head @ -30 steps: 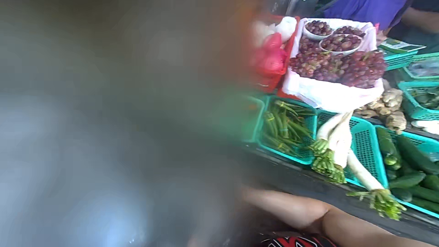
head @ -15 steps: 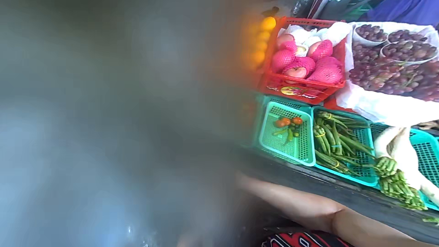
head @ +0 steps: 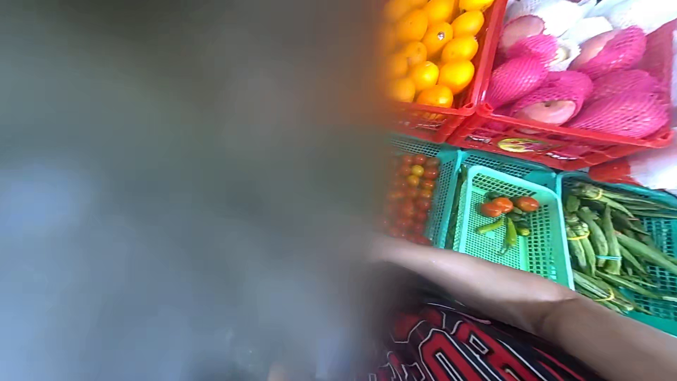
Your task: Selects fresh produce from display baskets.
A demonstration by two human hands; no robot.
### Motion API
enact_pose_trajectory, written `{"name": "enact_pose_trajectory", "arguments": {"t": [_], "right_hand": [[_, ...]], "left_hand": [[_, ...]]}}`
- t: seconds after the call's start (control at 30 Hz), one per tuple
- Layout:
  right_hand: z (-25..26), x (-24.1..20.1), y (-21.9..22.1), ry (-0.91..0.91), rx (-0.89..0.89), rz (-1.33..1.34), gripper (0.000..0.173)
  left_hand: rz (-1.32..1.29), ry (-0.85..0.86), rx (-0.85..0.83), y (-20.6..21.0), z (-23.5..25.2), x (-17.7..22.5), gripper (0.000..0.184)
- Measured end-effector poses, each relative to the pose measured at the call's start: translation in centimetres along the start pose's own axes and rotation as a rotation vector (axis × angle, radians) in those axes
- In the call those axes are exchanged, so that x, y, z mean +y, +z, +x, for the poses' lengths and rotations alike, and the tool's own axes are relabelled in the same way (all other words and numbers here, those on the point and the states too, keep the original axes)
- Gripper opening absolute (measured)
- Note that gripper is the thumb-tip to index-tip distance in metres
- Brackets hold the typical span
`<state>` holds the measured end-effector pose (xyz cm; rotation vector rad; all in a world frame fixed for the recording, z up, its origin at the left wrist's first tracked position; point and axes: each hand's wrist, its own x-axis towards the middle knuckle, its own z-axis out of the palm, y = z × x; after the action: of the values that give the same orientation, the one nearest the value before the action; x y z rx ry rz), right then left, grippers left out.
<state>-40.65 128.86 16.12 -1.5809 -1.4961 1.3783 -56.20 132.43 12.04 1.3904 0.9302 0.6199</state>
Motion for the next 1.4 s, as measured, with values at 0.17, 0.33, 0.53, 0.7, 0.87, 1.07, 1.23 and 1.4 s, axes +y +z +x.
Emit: {"name": "enact_pose_trajectory", "arguments": {"t": [0.17,0.33,0.53,0.7,0.87,1.07,1.23,1.4], "right_hand": [[2.5,-1.0,-5.7,0.103,0.064,-0.042,0.066],[8.4,3.1,-10.1,0.175,0.351,-0.215,0.036],[14.8,6.8,-13.7,0.428,0.552,-0.413,0.041],[16.7,5.3,-12.2,0.545,0.491,-0.468,0.037],[18.1,6.4,-10.1,0.551,0.706,-0.468,0.024],[17.2,4.7,-9.4,0.472,0.919,0.543,0.032],[17.8,1.7,-10.7,0.413,1.126,0.872,0.033],[18.3,1.7,-12.4,0.789,0.784,-0.184,0.029]], "left_hand": [[-0.22,0.082,0.02,-4.4,4.1,-1.4,0.01],[-0.249,0.101,0.21,-10.5,8.8,-4.1,0.018],[-0.122,0.232,0.211,-16.2,14.9,-3.4,0.015],[0.011,0.273,0.109,-19.1,19.4,-2.8,0.015],[0.148,0.386,0.006,-21.4,22.7,-3.3,0.012],[0.223,0.489,-0.053,-21.3,25.1,-2.5,0.019],[0.362,0.539,-0.09,-20.5,26.0,-3.0,0.027],[0.468,0.573,-0.051,-20.5,26.1,-5.1,0.028]]}}
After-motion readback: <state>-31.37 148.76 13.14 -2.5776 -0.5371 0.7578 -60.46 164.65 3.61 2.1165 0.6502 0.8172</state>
